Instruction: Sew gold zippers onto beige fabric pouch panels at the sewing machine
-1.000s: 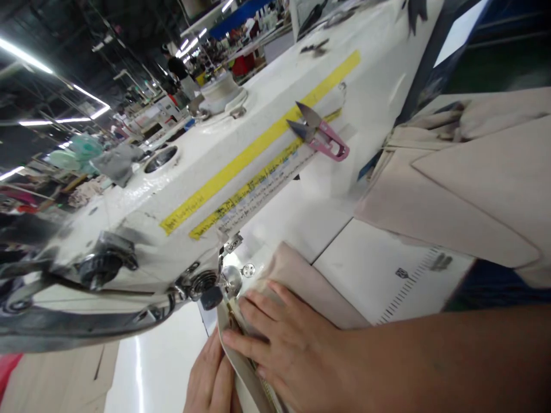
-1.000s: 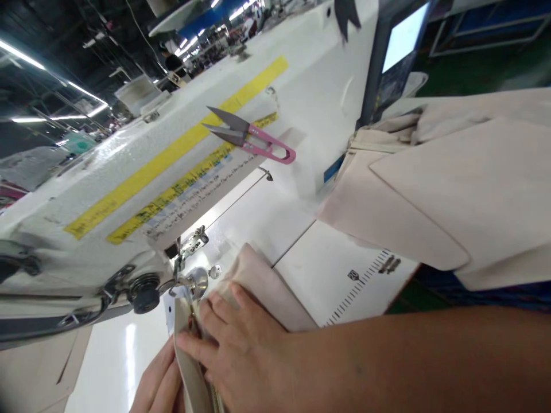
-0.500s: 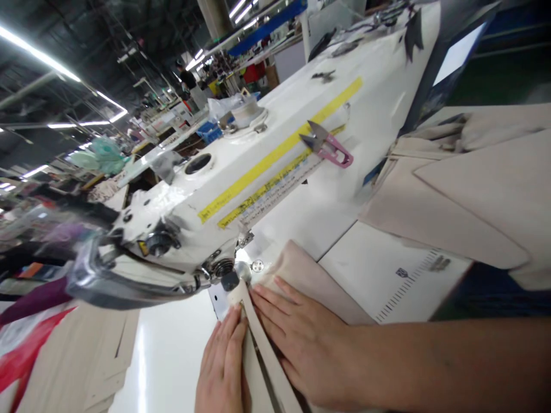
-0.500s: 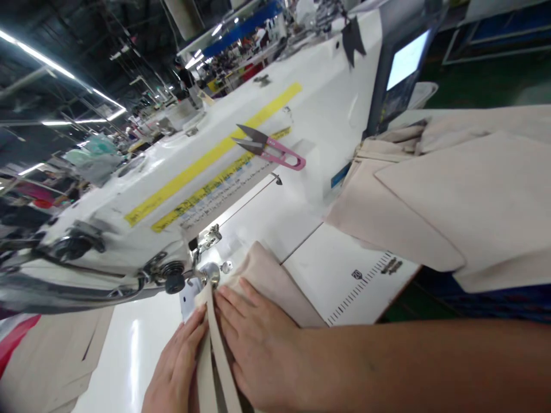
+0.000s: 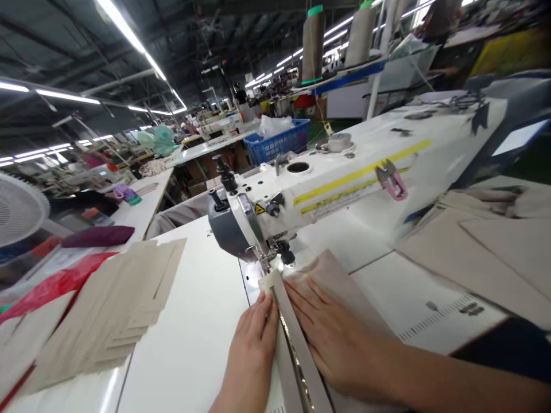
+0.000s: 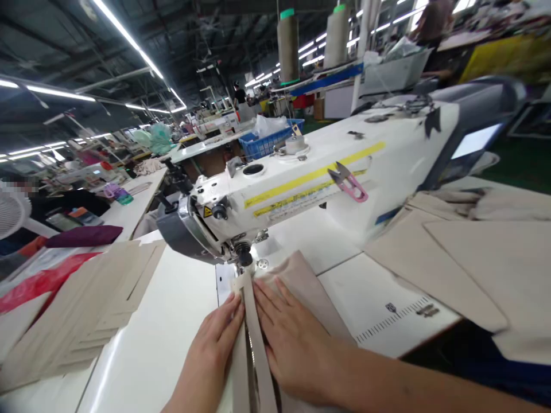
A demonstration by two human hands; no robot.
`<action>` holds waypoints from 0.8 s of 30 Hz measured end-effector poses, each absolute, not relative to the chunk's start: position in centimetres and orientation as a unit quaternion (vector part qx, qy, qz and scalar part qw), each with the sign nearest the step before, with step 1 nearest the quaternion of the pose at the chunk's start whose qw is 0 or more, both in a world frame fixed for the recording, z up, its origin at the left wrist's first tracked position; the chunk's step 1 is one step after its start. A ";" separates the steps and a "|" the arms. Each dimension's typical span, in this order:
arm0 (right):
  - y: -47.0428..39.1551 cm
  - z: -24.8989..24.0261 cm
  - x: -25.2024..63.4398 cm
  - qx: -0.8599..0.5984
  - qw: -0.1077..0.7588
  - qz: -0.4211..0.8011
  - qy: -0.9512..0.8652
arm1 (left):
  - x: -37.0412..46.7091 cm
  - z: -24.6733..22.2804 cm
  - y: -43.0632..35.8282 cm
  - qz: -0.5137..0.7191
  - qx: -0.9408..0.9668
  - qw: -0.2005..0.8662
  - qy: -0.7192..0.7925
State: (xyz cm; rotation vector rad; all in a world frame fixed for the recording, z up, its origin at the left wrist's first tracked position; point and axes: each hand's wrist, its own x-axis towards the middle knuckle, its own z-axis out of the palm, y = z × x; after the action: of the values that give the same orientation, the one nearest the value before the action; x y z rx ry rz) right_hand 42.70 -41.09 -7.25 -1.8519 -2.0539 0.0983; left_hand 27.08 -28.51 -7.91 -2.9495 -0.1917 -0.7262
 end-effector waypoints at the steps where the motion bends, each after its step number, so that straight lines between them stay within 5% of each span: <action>1: -41.1 -7.3 42.7 -0.659 0.182 0.028 -0.729 | 27.1 -7.9 -28.5 -0.239 -0.968 0.055 -0.061; 12: -38.7 -8.2 45.5 -0.666 0.155 -0.017 -0.730 | 30.4 -8.3 -26.5 -0.218 -0.970 0.077 -0.072; 24: -37.9 -7.7 45.5 -0.682 0.226 0.016 -0.695 | 30.3 -8.8 -25.5 -0.221 -0.970 0.055 -0.084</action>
State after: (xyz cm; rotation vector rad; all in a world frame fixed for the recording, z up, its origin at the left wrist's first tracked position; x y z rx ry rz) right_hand 45.51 -37.91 -7.67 -1.8814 -1.9162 0.0445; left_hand 30.34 -25.52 -8.77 -2.9459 -0.2543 -0.6717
